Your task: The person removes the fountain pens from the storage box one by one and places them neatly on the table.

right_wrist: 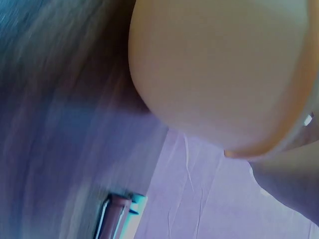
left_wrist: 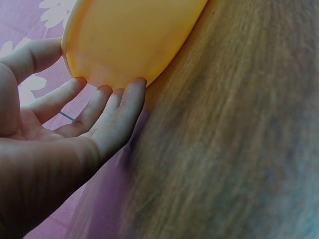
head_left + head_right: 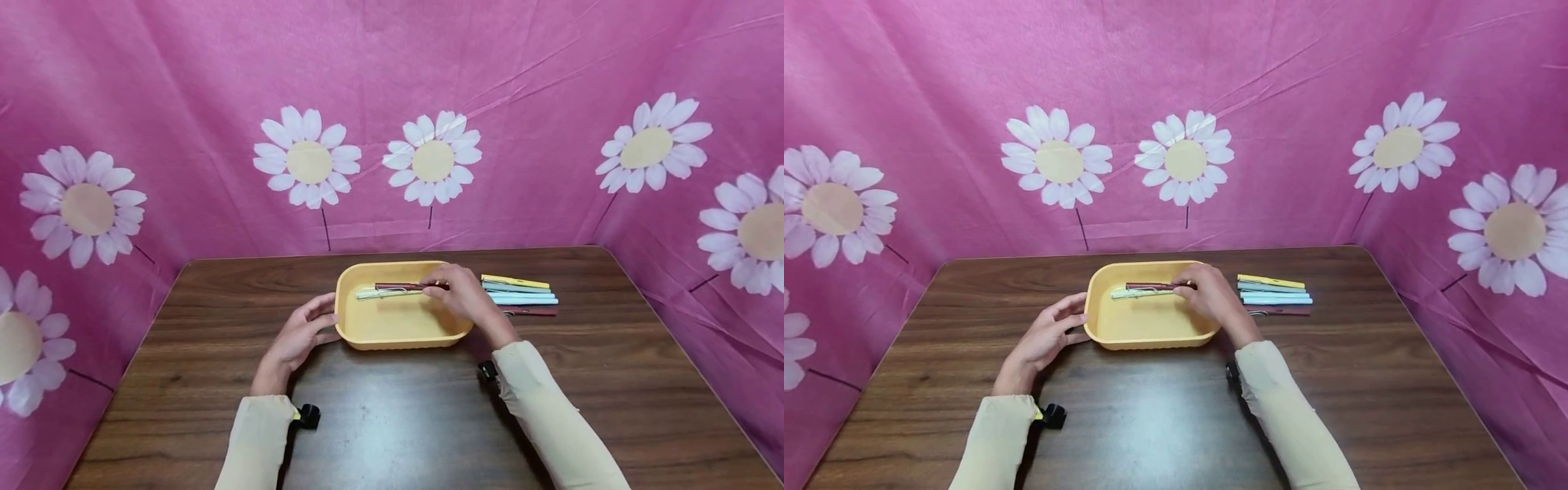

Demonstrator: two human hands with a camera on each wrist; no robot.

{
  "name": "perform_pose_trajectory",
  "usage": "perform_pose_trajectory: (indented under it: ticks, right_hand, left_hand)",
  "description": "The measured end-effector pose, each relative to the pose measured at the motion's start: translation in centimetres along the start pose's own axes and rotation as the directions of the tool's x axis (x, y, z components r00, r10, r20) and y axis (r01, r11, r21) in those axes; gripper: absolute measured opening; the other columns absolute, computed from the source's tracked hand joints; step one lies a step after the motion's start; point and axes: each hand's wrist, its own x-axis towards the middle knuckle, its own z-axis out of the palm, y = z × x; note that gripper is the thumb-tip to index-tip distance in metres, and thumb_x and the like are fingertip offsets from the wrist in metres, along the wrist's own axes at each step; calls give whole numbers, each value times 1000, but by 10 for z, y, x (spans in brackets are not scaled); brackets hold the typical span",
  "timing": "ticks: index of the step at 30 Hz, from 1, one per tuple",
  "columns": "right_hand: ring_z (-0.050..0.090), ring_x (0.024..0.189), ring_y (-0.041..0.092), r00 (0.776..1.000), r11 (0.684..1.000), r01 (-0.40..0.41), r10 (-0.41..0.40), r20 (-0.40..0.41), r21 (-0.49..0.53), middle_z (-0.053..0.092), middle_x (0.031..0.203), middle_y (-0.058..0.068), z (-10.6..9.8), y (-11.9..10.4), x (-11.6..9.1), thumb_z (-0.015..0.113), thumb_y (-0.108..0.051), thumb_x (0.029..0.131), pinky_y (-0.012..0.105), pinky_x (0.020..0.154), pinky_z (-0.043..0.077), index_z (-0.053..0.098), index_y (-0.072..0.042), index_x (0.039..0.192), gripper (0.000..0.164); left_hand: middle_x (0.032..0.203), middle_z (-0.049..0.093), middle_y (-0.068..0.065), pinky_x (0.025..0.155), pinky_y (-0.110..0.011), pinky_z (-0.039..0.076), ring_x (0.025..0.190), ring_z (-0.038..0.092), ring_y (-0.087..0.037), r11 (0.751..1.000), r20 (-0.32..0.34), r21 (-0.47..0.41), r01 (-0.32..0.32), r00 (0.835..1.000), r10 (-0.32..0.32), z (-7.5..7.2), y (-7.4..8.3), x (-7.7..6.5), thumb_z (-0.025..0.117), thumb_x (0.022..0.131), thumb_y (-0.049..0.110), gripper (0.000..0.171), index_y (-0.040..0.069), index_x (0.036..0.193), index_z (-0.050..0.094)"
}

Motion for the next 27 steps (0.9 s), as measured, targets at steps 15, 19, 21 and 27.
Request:
perform_pose_trajectory:
  ticks: [15,19,21,27]
  right_hand:
    - [62,92,26,997,997,-79,79,-11,-19,71,100,6,-23,6,-15,75,-7,92,42,79,52,78,-6,107,16]
    - [61,90,24,996,996,-90,90,-15,-17,71,99,6,-28,10,-18,74,-6,92,39,77,50,79,-6,106,15]
    - [61,90,24,995,995,-101,101,-16,-17,71,99,5,-30,12,-20,74,-6,92,39,77,50,79,-6,106,15]
    - [61,96,26,992,992,-122,121,-24,-45,71,101,7,-38,18,-25,74,-7,93,41,80,49,79,-5,108,16]
  left_hand:
    - [149,39,-31,92,-38,58,120,56,-30,1000,4,-3,-2,1000,2,-2,1,-1,58,99,1,59,-6,153,34]
    - [149,39,-31,92,-38,58,120,56,-31,1000,7,1,-5,1000,5,-2,1,-1,58,99,1,59,-6,153,34]
    - [149,39,-31,92,-39,58,120,56,-31,1000,10,2,-5,1000,5,-2,1,-1,57,99,0,59,-6,153,34]
    - [149,38,-32,94,-40,57,119,56,-30,1000,17,-4,-6,1000,6,-3,0,-1,57,99,0,60,-6,153,32]
